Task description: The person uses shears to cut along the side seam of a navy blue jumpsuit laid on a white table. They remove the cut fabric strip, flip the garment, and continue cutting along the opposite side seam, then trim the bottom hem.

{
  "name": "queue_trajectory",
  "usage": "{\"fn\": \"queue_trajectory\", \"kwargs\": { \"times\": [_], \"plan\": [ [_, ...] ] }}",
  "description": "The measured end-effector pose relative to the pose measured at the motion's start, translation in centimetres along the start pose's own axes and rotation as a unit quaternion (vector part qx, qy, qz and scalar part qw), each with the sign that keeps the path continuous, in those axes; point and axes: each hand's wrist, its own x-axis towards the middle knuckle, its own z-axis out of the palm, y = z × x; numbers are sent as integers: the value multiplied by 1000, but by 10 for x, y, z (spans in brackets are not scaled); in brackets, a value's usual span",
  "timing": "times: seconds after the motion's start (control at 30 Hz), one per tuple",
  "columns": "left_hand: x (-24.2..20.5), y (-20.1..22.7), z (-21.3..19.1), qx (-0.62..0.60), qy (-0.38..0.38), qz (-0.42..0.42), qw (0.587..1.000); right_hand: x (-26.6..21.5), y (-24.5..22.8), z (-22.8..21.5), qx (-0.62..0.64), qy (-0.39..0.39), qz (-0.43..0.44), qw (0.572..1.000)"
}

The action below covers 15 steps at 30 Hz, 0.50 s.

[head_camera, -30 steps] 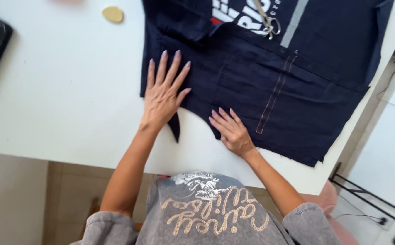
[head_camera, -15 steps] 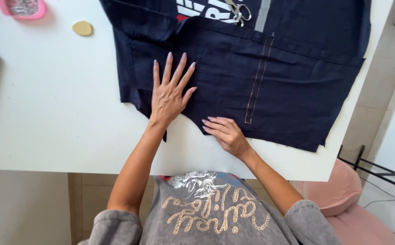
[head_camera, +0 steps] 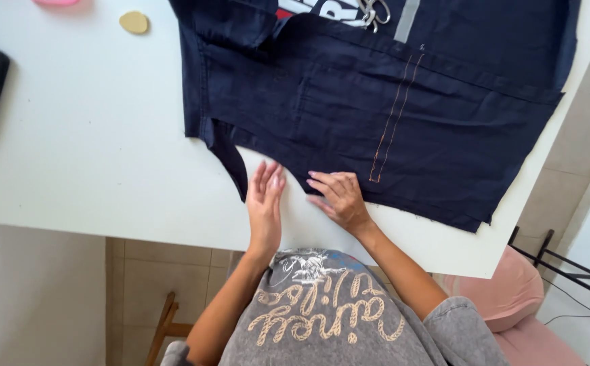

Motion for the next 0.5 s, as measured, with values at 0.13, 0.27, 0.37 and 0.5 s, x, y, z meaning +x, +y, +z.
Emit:
{"fn": "queue_trajectory", "kwargs": {
  "times": [0.13,0.27,0.37,0.5],
  "plan": [
    [37,-21,-22,-134,30,-31,990,-1,3,5,-21,33,-38,999],
    [71,-63,-28,-56,-17,-64,996,3,5,4,36,45,-13,998],
    [85,-112,-46,38,-22,-60,997,-3,-1,-1,70,41,-7,997],
    [83,-88,-34,70,31,-16,997,3,0,-3,97,57,2,994]
  ]
}}
